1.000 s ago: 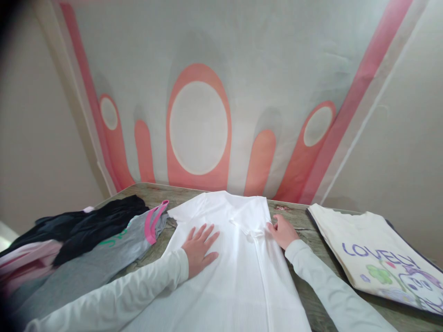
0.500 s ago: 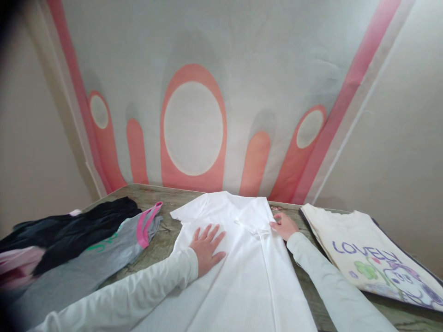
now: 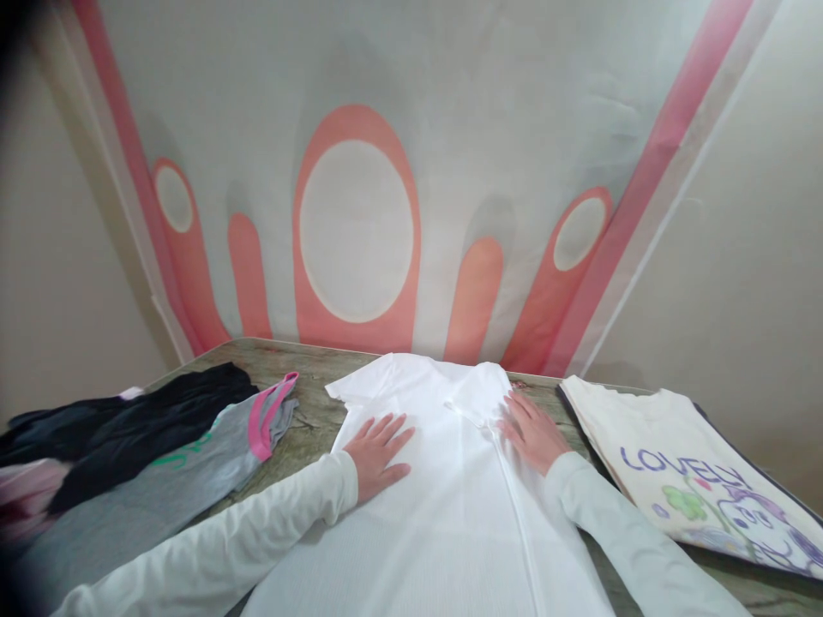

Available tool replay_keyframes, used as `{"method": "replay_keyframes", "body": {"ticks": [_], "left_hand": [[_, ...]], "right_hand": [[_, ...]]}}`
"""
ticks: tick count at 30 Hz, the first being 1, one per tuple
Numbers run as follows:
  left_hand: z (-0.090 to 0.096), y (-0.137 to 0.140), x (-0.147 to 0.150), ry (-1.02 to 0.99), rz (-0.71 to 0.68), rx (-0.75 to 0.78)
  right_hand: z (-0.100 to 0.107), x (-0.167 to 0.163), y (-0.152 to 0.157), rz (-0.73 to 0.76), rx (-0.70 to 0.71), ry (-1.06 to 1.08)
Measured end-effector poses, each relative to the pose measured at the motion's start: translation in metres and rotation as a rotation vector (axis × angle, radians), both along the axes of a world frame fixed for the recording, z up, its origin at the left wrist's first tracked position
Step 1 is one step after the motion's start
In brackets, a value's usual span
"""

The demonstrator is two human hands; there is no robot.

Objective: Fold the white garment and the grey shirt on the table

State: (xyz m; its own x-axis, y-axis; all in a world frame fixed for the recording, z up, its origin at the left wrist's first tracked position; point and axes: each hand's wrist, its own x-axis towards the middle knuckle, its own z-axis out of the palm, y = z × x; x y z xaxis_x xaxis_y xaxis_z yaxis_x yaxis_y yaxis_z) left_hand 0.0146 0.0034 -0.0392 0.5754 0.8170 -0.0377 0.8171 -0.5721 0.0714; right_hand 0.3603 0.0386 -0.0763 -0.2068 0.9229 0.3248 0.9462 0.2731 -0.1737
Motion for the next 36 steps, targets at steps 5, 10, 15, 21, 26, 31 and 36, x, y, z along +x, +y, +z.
{"method": "replay_keyframes", "body": {"ticks": [5,10,15,21,26,31,36], "left_hand": [[-0.004,-0.011,-0.021,0.004,-0.031,0.027],[-0.005,-0.027,-0.04,0.001,-0.023,0.051],[-0.005,-0.039,-0.05,-0.013,-0.016,0.071],[-0.013,-0.046,-0.056,-0.082,-0.037,0.056],[-0.003,-0.008,-0.081,-0.353,-0.047,0.042],[0.021,0.07,-0.113,-0.295,0.408,0.16],[0.016,0.122,-0.122,-0.208,0.566,0.079]], "right_hand": [[-0.004,-0.027,-0.036,0.167,-0.188,-0.089],[-0.001,-0.035,-0.046,0.15,-0.209,-0.137],[0.0,-0.043,-0.058,0.147,-0.204,-0.19],[-0.002,-0.048,-0.068,0.135,-0.213,-0.199],[0.007,-0.046,-0.059,0.132,-0.214,-0.146],[0.047,-0.082,-0.047,0.221,-0.103,-0.063],[0.078,-0.162,-0.076,0.501,-0.133,0.045]]}}
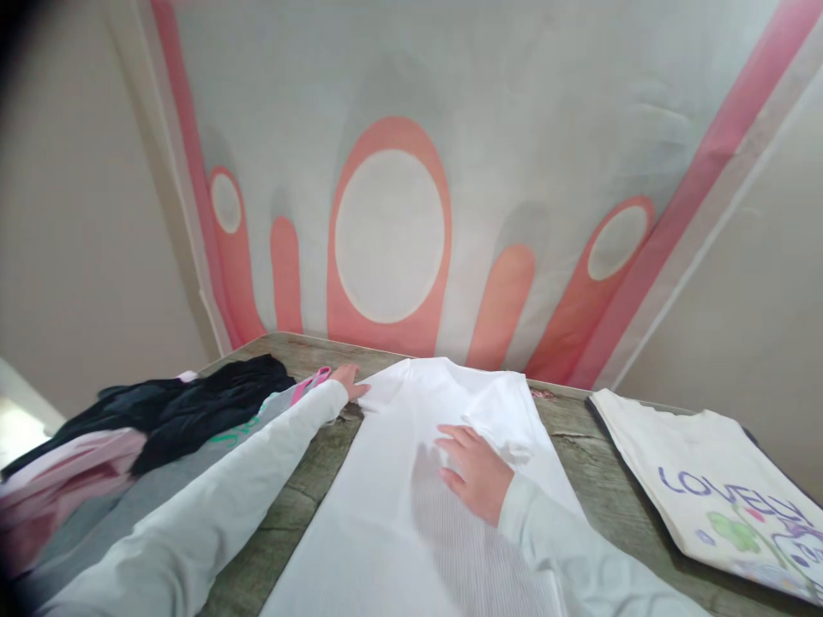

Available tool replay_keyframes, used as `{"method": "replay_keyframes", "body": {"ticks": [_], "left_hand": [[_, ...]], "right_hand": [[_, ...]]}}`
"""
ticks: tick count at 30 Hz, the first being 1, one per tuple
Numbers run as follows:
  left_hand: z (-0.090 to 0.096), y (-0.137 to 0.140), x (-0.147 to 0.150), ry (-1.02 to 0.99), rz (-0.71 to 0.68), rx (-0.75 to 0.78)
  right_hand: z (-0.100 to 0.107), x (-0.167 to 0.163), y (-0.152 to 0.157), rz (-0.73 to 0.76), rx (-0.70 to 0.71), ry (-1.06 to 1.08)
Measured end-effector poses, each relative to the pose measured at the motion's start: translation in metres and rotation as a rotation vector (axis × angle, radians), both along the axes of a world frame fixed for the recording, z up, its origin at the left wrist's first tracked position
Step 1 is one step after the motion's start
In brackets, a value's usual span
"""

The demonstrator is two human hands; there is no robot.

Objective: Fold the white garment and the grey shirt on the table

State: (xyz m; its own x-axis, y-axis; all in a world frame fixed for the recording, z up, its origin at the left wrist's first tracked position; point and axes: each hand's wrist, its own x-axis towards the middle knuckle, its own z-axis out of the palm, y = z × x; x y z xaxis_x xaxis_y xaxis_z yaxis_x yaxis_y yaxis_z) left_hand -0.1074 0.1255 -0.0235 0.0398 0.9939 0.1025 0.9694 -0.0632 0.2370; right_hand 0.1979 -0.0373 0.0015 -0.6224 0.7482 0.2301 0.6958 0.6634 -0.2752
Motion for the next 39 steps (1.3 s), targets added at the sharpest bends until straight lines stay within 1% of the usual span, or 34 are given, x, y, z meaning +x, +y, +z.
{"method": "replay_keyframes", "body": {"ticks": [3,5,7,9,12,14,17,20,23,26,29,31,33,36,39], "left_hand": [[-0.008,0.016,0.0,-0.006,0.053,-0.059],[-0.011,0.022,0.0,-0.016,0.069,-0.099],[-0.012,0.028,-0.001,-0.031,0.071,-0.135],[-0.011,0.032,-0.001,-0.055,0.07,-0.157],[-0.006,0.035,-0.001,-0.104,0.073,-0.163],[-0.001,0.037,0.0,-0.143,0.077,-0.166],[0.005,0.038,0.003,-0.214,0.073,-0.182],[0.01,0.036,0.009,-0.304,0.085,-0.2],[0.015,0.03,0.017,-0.416,0.127,-0.209],[0.021,0.025,0.026,-0.549,0.164,-0.205],[0.031,0.023,0.04,-0.7,0.158,-0.197],[0.039,0.024,0.056,-0.802,0.14,-0.185],[0.046,0.025,0.078,-0.892,0.121,-0.175],[0.052,0.027,0.119,-0.996,0.093,-0.178],[0.048,0.026,0.163,-1.061,0.073,-0.199]], "right_hand": [[0.003,-0.044,-0.028,0.178,-0.086,0.01],[0.004,-0.069,-0.043,0.284,-0.091,-0.026],[0.006,-0.091,-0.054,0.39,-0.047,-0.058],[0.008,-0.111,-0.061,0.494,0.028,-0.089],[0.009,-0.136,-0.068,0.606,0.113,-0.134],[0.009,-0.148,-0.072,0.645,0.115,-0.156],[0.011,-0.16,-0.079,0.638,0.093,-0.242],[0.017,-0.169,-0.085,0.623,0.094,-0.372],[0.02,-0.173,-0.086,0.655,0.096,-0.445],[0.015,-0.168,-0.085,0.609,0.148,-0.335],[0.009,-0.153,-0.086,0.491,0.234,-0.164],[0.009,-0.139,-0.089,0.402,0.256,-0.12],[0.01,-0.123,-0.095,0.289,0.25,-0.093],[0.007,-0.099,-0.108,0.083,0.235,-0.026],[-0.008,-0.077,-0.122,-0.067,0.247,0.017]]}}
